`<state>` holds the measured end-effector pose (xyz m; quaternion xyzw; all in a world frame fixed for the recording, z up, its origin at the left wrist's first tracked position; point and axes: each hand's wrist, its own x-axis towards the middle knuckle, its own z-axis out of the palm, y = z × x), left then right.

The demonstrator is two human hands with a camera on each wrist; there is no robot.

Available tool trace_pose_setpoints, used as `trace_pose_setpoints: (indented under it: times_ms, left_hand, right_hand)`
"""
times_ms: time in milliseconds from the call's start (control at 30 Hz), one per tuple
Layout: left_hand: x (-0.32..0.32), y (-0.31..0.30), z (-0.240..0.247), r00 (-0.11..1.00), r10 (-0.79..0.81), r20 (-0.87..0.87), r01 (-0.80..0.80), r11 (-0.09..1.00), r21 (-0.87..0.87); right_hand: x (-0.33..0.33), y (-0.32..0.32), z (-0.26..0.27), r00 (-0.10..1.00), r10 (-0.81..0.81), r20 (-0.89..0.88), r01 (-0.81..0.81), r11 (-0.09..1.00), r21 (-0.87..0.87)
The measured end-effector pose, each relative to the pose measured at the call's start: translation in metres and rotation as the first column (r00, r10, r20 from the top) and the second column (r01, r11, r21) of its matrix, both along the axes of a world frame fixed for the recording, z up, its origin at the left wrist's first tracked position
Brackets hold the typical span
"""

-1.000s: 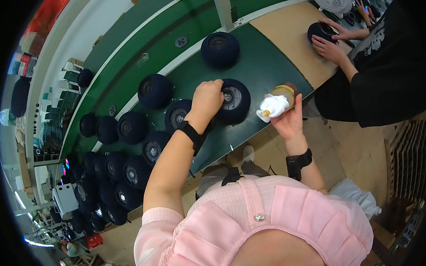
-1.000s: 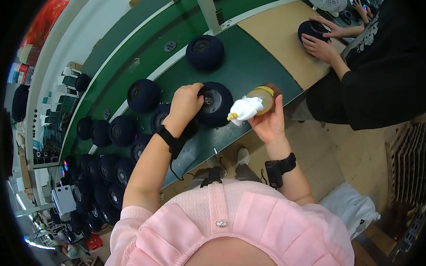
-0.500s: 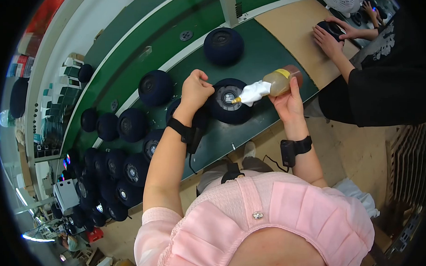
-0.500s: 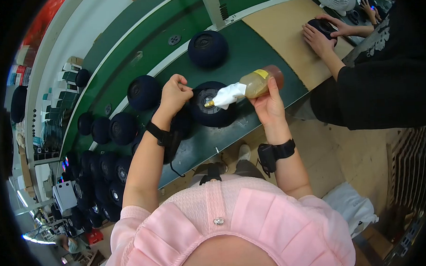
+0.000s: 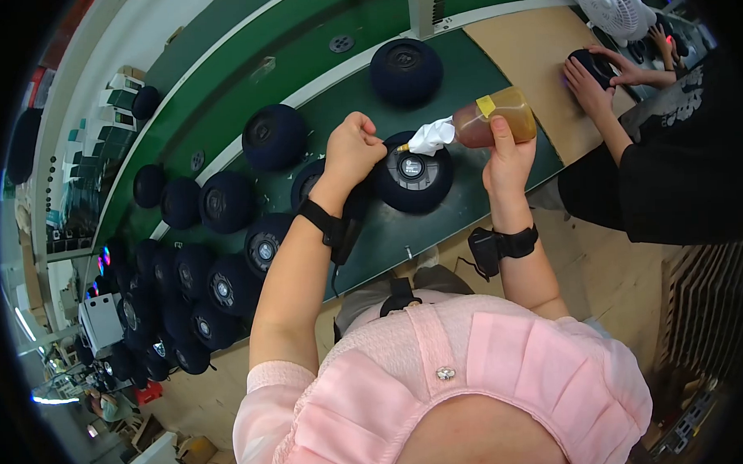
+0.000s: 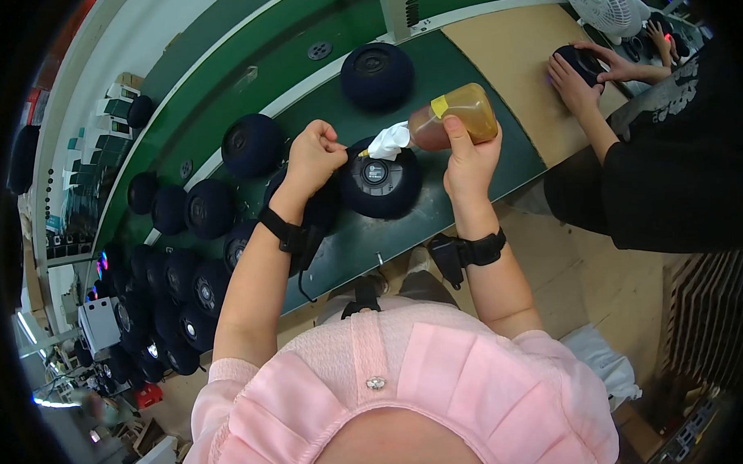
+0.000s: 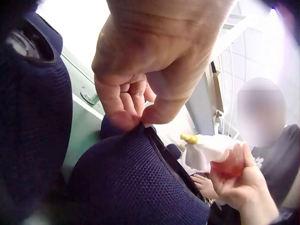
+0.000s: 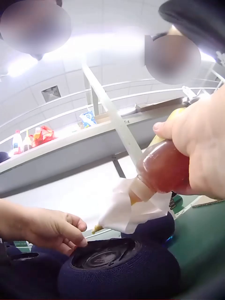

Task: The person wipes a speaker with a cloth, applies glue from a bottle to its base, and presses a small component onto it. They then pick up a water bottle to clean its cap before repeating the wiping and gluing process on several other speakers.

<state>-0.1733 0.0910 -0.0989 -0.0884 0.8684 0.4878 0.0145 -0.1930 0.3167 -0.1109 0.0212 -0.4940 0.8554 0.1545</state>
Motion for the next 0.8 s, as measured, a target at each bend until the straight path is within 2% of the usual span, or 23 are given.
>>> trace_pose_setpoints:
  times_ms: [167, 300, 367, 600, 800]
  left_hand:
    - [-0.002, -0.003, -0.013, 0.997, -0.006, -0.071, 0.005, 1.0, -0.008]
    - [0.0, -0.003, -0.011, 0.997, 0.005, -0.074, -0.004, 1.0, 0.016]
    - [0.0, -0.002, -0.003, 1.0, -0.018, -0.018, 0.017, 0.999, -0.038]
    - [-0.001, -0.001, -0.007, 1.0, -0.011, -0.021, 0.01, 0.999, -0.05]
    - [-0.001, -0.001, -0.004, 1.0, 0.003, -0.019, -0.004, 0.998, -0.062]
  right_hand:
    - [-0.003, -0.009, 0.004, 1.0, -0.015, 0.013, 0.015, 0.999, 0.029]
    - [-0.002, -0.015, 0.009, 0.999, -0.049, -0.001, 0.049, 0.992, 0.115]
    - [-0.003, -0.016, 0.008, 0.998, -0.058, -0.012, 0.059, 0.988, 0.141]
    - [-0.001, -0.018, 0.012, 0.993, -0.098, -0.068, 0.113, 0.954, 0.279]
    - [0.007, -0.02, 0.016, 0.988, -0.128, -0.089, 0.147, 0.953, 0.263]
